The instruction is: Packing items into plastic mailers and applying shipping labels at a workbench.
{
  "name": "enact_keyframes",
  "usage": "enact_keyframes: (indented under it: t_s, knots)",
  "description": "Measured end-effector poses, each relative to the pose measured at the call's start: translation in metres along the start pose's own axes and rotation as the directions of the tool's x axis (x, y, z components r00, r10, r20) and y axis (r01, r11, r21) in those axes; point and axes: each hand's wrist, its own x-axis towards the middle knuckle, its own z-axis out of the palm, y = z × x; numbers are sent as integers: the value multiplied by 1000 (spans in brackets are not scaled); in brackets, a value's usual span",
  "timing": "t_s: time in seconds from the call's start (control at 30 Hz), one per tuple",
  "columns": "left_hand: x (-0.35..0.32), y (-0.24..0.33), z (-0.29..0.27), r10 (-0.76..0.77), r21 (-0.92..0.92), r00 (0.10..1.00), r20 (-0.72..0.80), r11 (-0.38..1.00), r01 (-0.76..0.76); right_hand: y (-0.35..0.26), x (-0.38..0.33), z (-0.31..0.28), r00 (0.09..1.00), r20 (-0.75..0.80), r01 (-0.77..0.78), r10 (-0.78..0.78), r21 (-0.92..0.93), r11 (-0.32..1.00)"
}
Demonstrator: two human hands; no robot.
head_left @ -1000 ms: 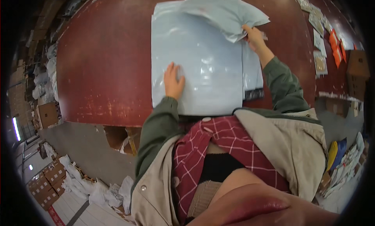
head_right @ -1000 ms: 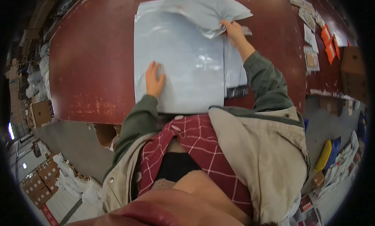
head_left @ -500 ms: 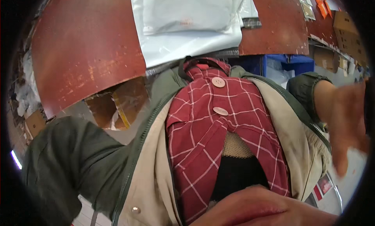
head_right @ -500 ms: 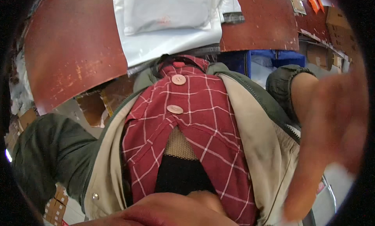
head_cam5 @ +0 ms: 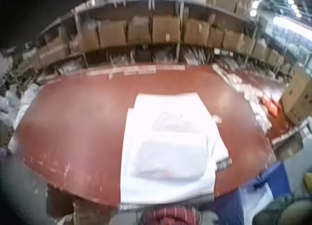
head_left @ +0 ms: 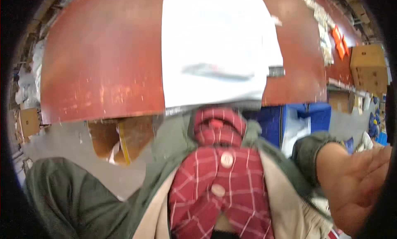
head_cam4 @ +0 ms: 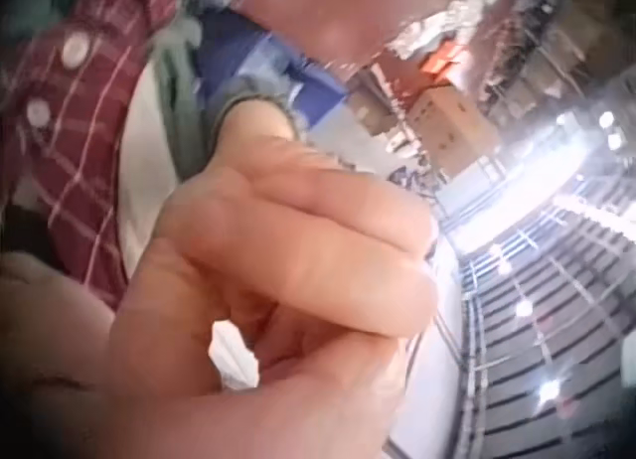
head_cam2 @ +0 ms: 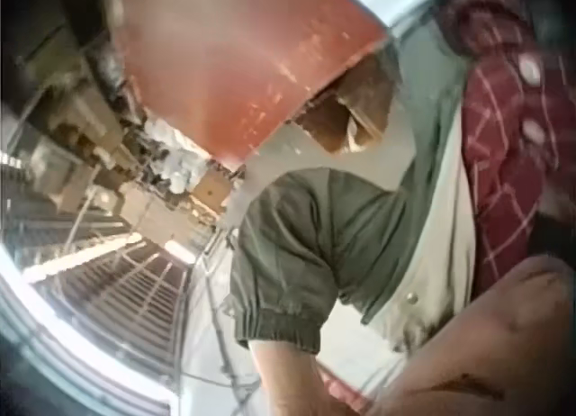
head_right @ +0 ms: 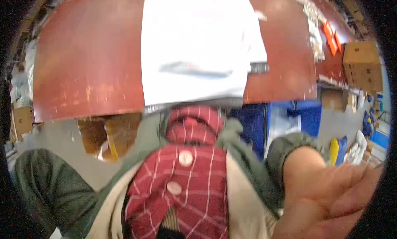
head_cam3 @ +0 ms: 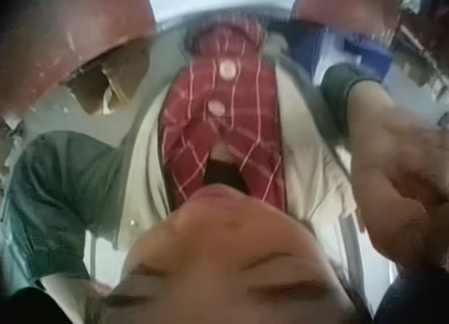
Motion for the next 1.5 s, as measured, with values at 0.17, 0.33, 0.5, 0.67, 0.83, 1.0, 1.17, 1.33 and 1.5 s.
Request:
enact_keyframes:
  t_s: [0.17,0.33,0.5,0.67,0.83,1.0,1.17,1.33,1.5]
  knots:
    - [-3,-8,0,-47,-23,998,-30,999,46,3,2,-7,1000,-27,-12,10,-45,999]
    - [20,-10,-12,-84,-24,996,-37,996,83,21,11,-17,999,-39,-32,29,-78,996]
    - [27,-25,-6,-85,-60,995,-55,995,81,37,24,-20,998,-66,-14,7,-116,993]
    - [29,-24,-26,-138,-68,977,-165,989,128,115,-7,-40,814,-348,-552,465,-216,805]
    - [63,-2,-80,-88,-90,901,-424,994,55,256,-127,-38,370,-354,-927,859,-203,316]
    - [129,47,-104,69,-68,745,-664,986,-153,297,-163,-39,-143,-129,-759,981,-622,-193]
    - [179,93,41,-96,-532,993,-73,845,42,287,-139,-14,-128,217,-982,968,106,-153]
    - [162,34,123,47,-111,936,-350,990,-91,275,-26,6,430,770,-885,471,463,52]
    - [154,39,84,-630,-887,714,-305,460,26,437,-37,3,480,130,-837,868,-227,497]
